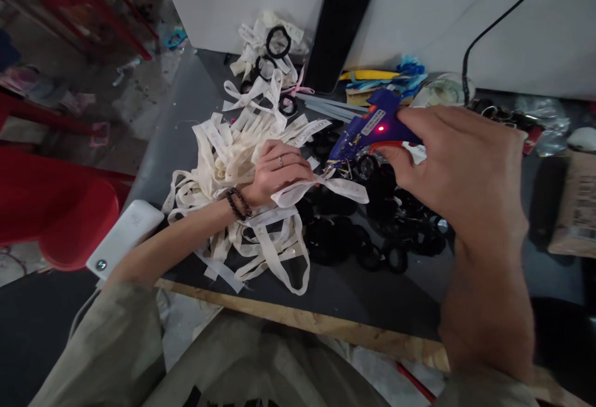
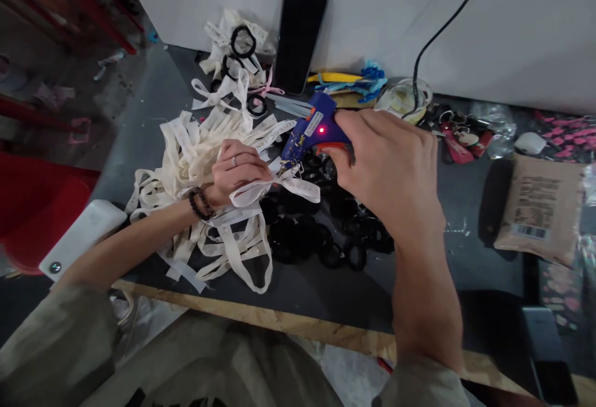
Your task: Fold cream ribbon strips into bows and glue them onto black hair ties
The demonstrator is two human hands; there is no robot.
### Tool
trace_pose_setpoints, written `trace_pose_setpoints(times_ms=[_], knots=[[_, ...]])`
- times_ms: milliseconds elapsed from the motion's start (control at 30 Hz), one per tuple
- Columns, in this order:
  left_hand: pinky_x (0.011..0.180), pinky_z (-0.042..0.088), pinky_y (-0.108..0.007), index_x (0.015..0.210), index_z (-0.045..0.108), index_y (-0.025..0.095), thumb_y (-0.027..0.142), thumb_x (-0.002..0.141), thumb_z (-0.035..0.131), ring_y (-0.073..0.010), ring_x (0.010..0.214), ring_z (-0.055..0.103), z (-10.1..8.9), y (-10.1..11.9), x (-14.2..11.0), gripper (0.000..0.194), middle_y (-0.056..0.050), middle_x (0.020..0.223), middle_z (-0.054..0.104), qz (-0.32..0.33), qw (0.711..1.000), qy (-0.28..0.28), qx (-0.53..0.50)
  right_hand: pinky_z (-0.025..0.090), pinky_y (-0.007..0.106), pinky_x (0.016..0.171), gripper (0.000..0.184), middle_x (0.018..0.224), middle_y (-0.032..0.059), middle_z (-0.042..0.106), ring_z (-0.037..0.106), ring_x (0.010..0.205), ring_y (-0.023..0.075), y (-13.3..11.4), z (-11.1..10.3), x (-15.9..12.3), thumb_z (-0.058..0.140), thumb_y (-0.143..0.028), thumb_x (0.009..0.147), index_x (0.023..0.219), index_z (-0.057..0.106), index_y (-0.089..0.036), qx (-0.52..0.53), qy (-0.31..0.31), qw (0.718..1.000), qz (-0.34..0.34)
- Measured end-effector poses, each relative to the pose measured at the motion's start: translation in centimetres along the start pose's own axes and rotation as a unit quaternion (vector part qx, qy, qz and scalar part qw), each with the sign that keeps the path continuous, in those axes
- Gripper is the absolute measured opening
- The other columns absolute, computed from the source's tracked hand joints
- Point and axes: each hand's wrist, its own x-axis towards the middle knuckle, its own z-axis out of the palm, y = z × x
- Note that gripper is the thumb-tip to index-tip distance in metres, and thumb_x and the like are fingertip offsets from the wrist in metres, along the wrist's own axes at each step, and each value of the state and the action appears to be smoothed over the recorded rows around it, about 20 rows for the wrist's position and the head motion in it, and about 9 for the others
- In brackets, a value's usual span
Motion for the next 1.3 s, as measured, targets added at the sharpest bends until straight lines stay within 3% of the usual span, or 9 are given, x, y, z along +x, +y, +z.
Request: trace_pose_setpoints(times_ms=[167,300,467,633,733,867,1000,1300], knots=[[0.094,0.056,-0.046,0.089,0.083,0.039,0.056,0.108,0.073,-0.0222,0.083,0.075,-0.1,0.3,0.3,0.027,0.003,0.083,0.083,0.012,0.998,0.036,-0.041,0.056,0.042,0.080,0.025,0.101,0.0113,0.086,0.082,0.102,0.0355,-0.2,-0.3,0.1,0.063,-0.031,0.101,0.117,0.080,-0.022,0.003,-0.002,1.000,0.000],[0.095,0.057,-0.049,0.083,0.081,0.036,0.060,0.106,0.074,-0.0237,0.083,0.074,-0.1,0.3,0.3,0.034,0.001,0.080,0.081,-0.024,0.999,0.007,-0.044,0.057,0.044,0.083,0.023,0.103,0.0133,0.086,0.082,0.108,0.0377,-0.7,0.0,0.2,0.065,-0.028,0.101,0.116,0.081,-0.021,0.011,-0.004,0.999,0.033],[0.087,0.059,-0.043,0.093,0.080,0.035,0.042,0.110,0.074,-0.0202,0.083,0.076,-0.2,0.5,0.6,0.020,0.005,0.082,0.084,0.089,0.994,0.058,0.027,0.058,0.043,0.086,0.024,0.104,0.0114,0.085,0.081,0.108,0.0351,-0.5,1.0,-0.1,0.064,-0.022,0.100,0.118,0.080,-0.022,-0.001,0.018,0.999,0.029],[0.083,0.060,-0.040,0.093,0.076,0.031,0.045,0.116,0.065,-0.0185,0.080,0.077,-0.4,1.1,1.3,0.029,0.005,0.078,0.082,0.132,0.984,0.088,0.080,0.058,0.040,0.078,0.021,0.098,0.0055,0.083,0.081,0.097,0.0309,1.0,1.7,-0.4,0.064,-0.023,0.101,0.118,0.076,-0.022,-0.030,0.077,0.995,-0.060],[0.086,0.059,-0.037,0.096,0.074,0.029,0.043,0.118,0.064,-0.0159,0.085,0.077,-0.4,1.2,1.3,0.028,0.006,0.082,0.084,0.144,0.983,0.079,0.079,0.057,0.039,0.076,0.022,0.098,0.0053,0.082,0.080,0.096,0.0300,1.5,1.9,-0.5,0.064,-0.022,0.100,0.120,0.076,-0.022,-0.025,0.084,0.993,-0.075],[0.089,0.058,-0.037,0.093,0.076,0.029,0.051,0.121,0.052,-0.0156,0.086,0.075,-0.4,1.0,1.1,0.043,0.005,0.079,0.082,0.137,0.985,0.054,0.095,0.057,0.042,0.082,0.025,0.101,0.0065,0.079,0.077,0.102,0.0309,1.3,1.9,-0.5,0.063,-0.024,0.101,0.123,0.076,-0.024,0.003,0.052,0.998,-0.041],[0.089,0.057,-0.036,0.094,0.077,0.029,0.045,0.118,0.064,-0.0156,0.086,0.076,-0.4,0.9,1.0,0.031,0.006,0.082,0.084,0.137,0.985,0.054,0.087,0.058,0.044,0.087,0.028,0.103,0.0066,0.076,0.075,0.107,0.0322,0.8,2.0,-0.6,0.060,-0.025,0.104,0.126,0.077,-0.028,0.022,0.037,0.999,-0.016],[0.094,0.058,-0.040,0.084,0.077,0.028,0.056,0.119,0.056,-0.0174,0.084,0.074,-0.2,0.3,0.2,0.049,0.003,0.079,0.083,0.098,0.986,0.018,0.135,0.060,0.043,0.081,0.023,0.098,0.0070,0.078,0.077,0.097,0.0302,1.5,2.0,-0.5,0.066,-0.029,0.103,0.122,0.076,-0.021,0.005,0.075,0.994,-0.079]])
